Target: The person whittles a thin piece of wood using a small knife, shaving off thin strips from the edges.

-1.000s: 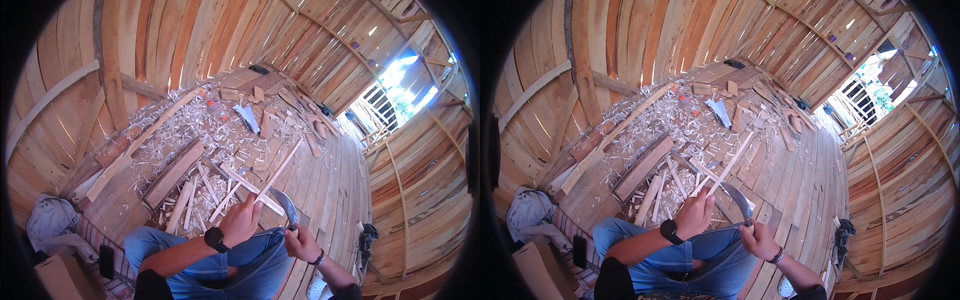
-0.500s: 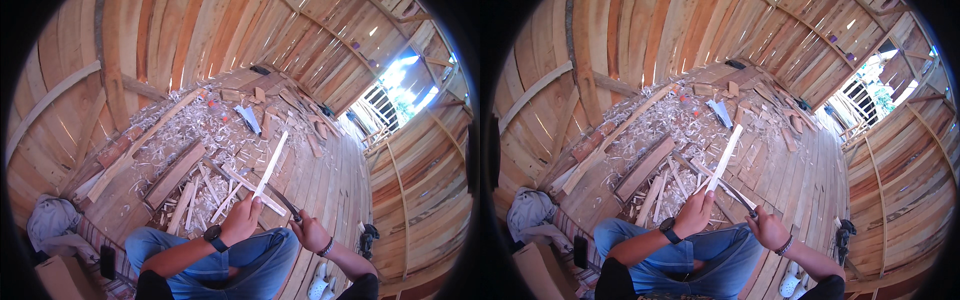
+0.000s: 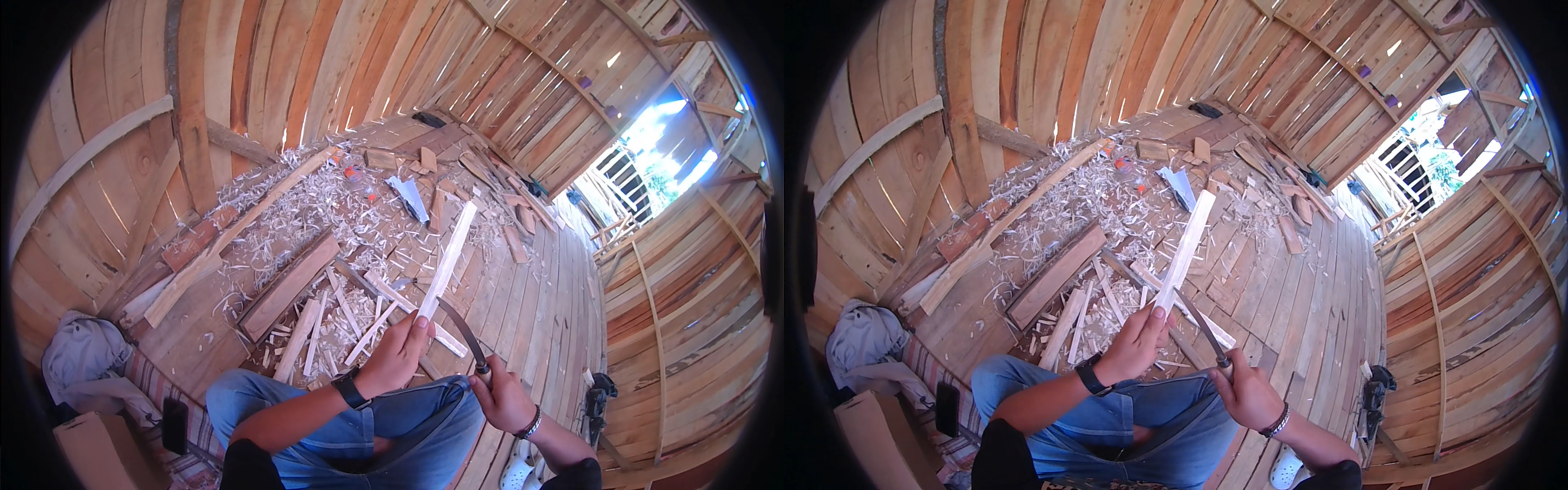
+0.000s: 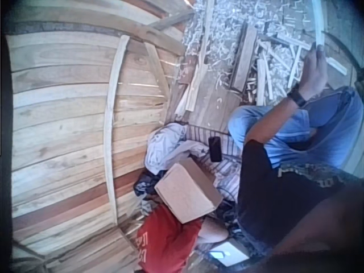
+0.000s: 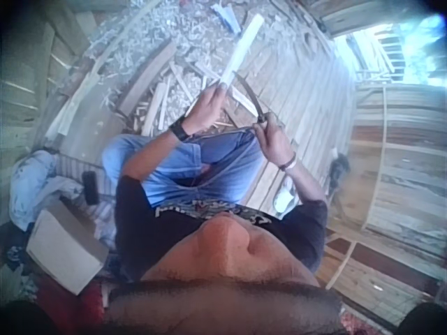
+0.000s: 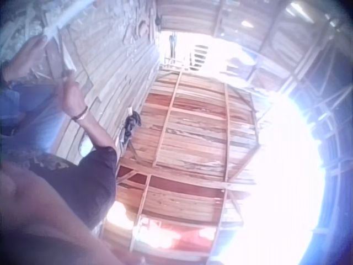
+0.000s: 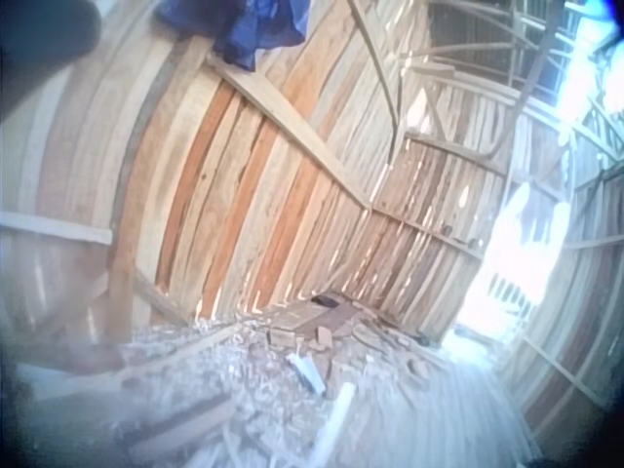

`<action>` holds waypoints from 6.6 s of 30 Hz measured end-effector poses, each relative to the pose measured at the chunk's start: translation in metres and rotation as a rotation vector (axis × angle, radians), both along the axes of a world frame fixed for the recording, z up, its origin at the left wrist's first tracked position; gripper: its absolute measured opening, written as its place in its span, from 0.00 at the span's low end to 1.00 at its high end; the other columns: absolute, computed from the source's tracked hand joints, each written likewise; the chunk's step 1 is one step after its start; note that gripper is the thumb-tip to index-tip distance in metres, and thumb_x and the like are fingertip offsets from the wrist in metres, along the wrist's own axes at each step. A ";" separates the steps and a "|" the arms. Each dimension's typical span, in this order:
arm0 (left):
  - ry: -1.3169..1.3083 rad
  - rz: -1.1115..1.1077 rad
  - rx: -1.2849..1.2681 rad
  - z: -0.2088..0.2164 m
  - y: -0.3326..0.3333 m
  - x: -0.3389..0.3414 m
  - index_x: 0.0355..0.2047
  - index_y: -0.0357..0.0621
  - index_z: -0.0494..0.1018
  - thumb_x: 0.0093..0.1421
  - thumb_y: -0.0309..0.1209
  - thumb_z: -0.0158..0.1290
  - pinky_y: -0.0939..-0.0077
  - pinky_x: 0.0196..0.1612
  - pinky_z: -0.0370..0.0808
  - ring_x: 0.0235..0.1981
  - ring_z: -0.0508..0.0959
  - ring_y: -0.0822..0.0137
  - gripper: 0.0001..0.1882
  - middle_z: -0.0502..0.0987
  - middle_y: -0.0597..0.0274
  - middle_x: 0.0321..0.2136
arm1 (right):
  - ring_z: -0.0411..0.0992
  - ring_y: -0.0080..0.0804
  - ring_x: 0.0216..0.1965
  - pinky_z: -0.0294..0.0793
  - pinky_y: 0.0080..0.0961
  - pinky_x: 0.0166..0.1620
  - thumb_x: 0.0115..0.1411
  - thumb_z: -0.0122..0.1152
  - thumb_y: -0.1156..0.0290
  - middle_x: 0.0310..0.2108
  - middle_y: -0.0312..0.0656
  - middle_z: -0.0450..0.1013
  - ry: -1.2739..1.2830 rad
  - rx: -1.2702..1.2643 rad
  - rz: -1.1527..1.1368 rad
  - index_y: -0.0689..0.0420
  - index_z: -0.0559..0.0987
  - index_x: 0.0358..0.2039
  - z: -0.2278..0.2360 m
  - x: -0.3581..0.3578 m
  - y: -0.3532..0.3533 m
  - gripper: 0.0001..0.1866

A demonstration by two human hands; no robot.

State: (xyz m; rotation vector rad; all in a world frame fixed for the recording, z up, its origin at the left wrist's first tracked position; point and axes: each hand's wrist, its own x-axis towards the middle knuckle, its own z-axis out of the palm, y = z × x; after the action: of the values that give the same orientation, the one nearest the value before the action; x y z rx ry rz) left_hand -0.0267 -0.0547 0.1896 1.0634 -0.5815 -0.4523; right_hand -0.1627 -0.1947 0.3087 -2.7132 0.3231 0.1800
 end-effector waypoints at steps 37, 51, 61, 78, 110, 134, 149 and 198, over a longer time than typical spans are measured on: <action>0.152 -0.023 0.685 -0.075 0.037 0.121 0.43 0.35 0.64 0.66 0.29 0.38 0.77 0.19 0.73 0.17 0.76 0.71 0.11 0.76 0.57 0.24 | 0.66 0.34 0.14 0.65 0.35 0.22 0.63 0.54 0.61 0.15 0.46 0.67 -0.402 0.538 -0.203 0.60 0.70 0.40 -0.194 0.148 -0.056 0.14; 0.471 -0.168 0.543 -0.070 0.033 0.127 0.51 0.41 0.62 0.70 0.33 0.36 0.85 0.18 0.65 0.15 0.71 0.76 0.14 0.73 0.61 0.24 | 0.68 0.43 0.17 0.65 0.35 0.22 0.55 0.66 0.67 0.15 0.45 0.67 -0.496 0.345 -0.241 0.59 0.67 0.34 -0.226 0.172 -0.071 0.16; 0.479 -0.153 0.481 -0.086 0.027 0.122 0.48 0.35 0.65 0.68 0.29 0.39 0.85 0.17 0.60 0.14 0.62 0.80 0.13 0.71 0.63 0.23 | 0.73 0.51 0.28 0.73 0.41 0.32 0.60 0.57 0.62 0.34 0.49 0.72 -0.429 0.308 0.078 0.59 0.72 0.42 -0.232 0.167 -0.048 0.15; 0.307 -0.063 0.604 -0.092 0.013 0.112 0.46 0.38 0.68 0.68 0.29 0.40 0.85 0.18 0.59 0.15 0.63 0.82 0.11 0.68 0.69 0.20 | 0.74 0.42 0.21 0.71 0.36 0.21 0.58 0.59 0.55 0.22 0.40 0.71 -0.390 0.125 -0.012 0.52 0.72 0.35 -0.240 0.164 -0.029 0.14; 0.399 -0.027 0.566 -0.092 0.011 0.109 0.46 0.39 0.67 0.69 0.30 0.40 0.87 0.16 0.55 0.14 0.60 0.83 0.11 0.68 0.69 0.21 | 0.75 0.40 0.20 0.73 0.35 0.21 0.59 0.58 0.52 0.21 0.39 0.71 -0.404 0.124 0.018 0.51 0.73 0.34 -0.245 0.165 -0.036 0.15; 0.314 0.035 0.631 -0.096 -0.002 0.100 0.44 0.38 0.67 0.68 0.29 0.41 0.85 0.19 0.60 0.16 0.63 0.82 0.09 0.68 0.69 0.20 | 0.74 0.39 0.19 0.72 0.36 0.20 0.59 0.58 0.53 0.21 0.39 0.70 -0.403 0.103 0.004 0.51 0.72 0.31 -0.241 0.165 -0.027 0.15; 0.280 0.022 0.665 -0.093 -0.004 0.097 0.44 0.38 0.67 0.69 0.29 0.41 0.84 0.19 0.60 0.16 0.63 0.81 0.10 0.67 0.68 0.20 | 0.74 0.42 0.22 0.72 0.36 0.23 0.57 0.61 0.54 0.23 0.41 0.71 -0.357 0.110 -0.035 0.51 0.74 0.33 -0.238 0.171 -0.039 0.14; 0.468 -0.103 0.477 -0.072 0.003 0.096 0.46 0.37 0.65 0.70 0.33 0.37 0.88 0.14 0.55 0.11 0.57 0.83 0.13 0.67 0.67 0.19 | 0.74 0.40 0.23 0.71 0.35 0.24 0.56 0.63 0.56 0.23 0.40 0.72 -0.513 0.154 -0.039 0.53 0.76 0.36 -0.233 0.167 -0.066 0.15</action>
State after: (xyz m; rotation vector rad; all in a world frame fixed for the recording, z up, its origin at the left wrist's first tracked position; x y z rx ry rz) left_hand 0.0689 -0.0514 0.1175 1.3245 -0.1073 -0.9312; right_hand 0.0046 -0.2610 0.0757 -2.4841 0.1987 -0.4754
